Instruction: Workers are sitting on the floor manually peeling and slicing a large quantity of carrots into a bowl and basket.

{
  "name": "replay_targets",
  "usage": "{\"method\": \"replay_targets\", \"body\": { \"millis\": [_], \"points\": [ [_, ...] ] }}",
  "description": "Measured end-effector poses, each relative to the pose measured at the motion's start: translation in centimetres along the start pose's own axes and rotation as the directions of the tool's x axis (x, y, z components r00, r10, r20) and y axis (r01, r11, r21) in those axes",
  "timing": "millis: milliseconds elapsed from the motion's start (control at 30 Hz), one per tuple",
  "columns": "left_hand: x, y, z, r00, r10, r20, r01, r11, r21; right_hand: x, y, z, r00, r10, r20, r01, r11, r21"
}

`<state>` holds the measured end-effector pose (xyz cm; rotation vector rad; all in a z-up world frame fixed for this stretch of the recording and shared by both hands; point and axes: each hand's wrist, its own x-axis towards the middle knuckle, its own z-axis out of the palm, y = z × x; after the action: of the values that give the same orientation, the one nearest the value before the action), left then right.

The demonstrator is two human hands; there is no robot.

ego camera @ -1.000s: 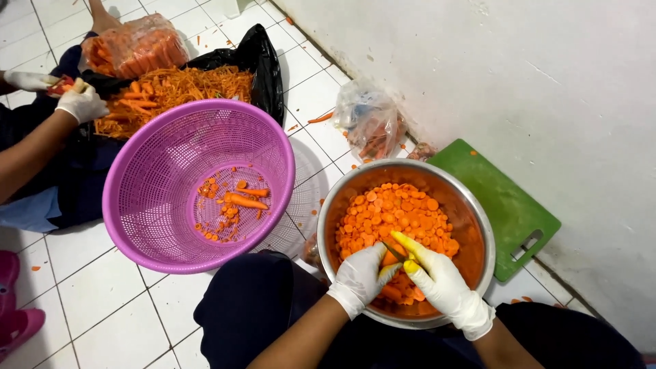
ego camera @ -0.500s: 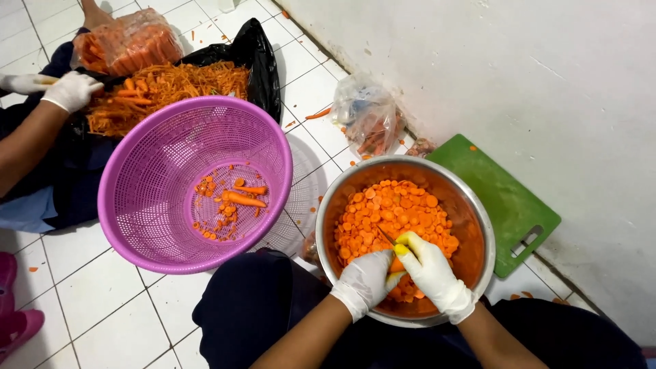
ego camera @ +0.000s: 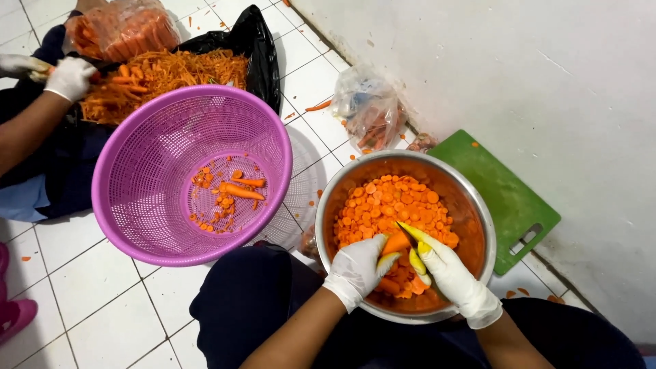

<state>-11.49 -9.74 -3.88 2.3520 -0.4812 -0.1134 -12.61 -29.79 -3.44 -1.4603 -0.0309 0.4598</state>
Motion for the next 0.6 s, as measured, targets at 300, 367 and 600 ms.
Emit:
{"method": "replay_targets", "body": {
  "millis": [300,367,600],
  "points": [
    [-0.4,0.9,0.5,0.997,0.071,0.004,-0.071,0.997,0.034,1.5,1.1,0.9,0.959,0.119,-0.256,-0.133,0.99,-0.037],
    [-0.4,1.0,0.8,0.989,0.144,0.034,-0.147,0.983,0.11,1.9,1.6,0.9,0.933,0.175,-0.316,-0.195,0.98,-0.034],
    [0.6,-0.1,-0.1,0.991,-0.098,0.088,0.099,0.995,-0.013,1.3,0.2,0.9,0.992,-0.091,-0.09,0.089,0.996,-0.02]
  ]
}}
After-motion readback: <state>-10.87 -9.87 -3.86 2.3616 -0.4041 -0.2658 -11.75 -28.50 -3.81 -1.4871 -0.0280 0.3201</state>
